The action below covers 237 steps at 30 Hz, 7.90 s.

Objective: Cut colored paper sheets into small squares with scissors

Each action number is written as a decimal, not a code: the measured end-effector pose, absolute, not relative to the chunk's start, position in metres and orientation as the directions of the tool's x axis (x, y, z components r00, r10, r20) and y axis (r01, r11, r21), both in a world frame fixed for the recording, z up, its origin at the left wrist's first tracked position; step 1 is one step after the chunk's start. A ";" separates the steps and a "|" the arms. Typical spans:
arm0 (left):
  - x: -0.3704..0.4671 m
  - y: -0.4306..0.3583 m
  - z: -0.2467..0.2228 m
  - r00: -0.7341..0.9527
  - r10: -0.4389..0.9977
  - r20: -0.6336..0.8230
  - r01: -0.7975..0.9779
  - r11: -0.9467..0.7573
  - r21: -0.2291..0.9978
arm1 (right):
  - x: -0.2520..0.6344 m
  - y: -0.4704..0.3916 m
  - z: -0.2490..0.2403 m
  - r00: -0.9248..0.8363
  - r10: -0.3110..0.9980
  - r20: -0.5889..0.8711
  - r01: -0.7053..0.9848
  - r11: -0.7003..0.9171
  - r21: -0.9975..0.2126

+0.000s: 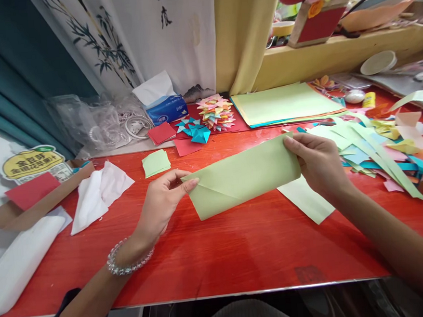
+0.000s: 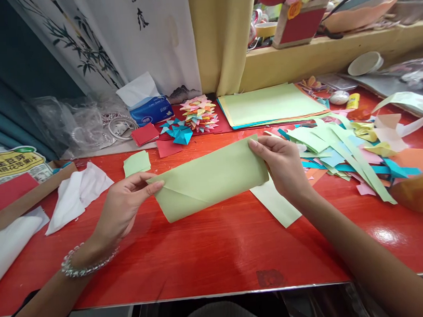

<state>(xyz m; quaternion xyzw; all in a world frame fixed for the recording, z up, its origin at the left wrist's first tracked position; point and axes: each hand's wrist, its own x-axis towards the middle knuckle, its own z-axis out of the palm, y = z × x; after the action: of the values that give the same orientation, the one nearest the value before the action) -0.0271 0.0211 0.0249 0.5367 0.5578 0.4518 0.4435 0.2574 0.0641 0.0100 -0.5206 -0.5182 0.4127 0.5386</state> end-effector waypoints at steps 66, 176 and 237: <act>-0.003 0.049 -0.015 0.963 0.236 0.133 0.248 -0.965 -0.081 | 0.226 0.069 -0.028 -0.292 0.921 0.258 0.734 0.389 -0.556; 0.079 0.132 0.007 0.533 0.845 -0.041 0.796 -0.485 0.362 | 0.300 0.087 0.016 0.083 0.915 0.394 0.525 0.296 -0.798; 0.009 0.035 0.004 0.108 0.993 -0.046 -0.041 0.050 0.998 | 0.202 0.047 -0.002 -0.299 0.952 -0.070 -0.165 -0.123 -0.979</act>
<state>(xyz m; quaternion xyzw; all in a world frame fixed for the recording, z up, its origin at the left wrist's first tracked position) 0.0092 0.0349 0.0045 0.5030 0.4734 0.4711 0.5486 0.2017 0.0474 -0.0017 -0.3971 -0.4955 0.6356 0.4392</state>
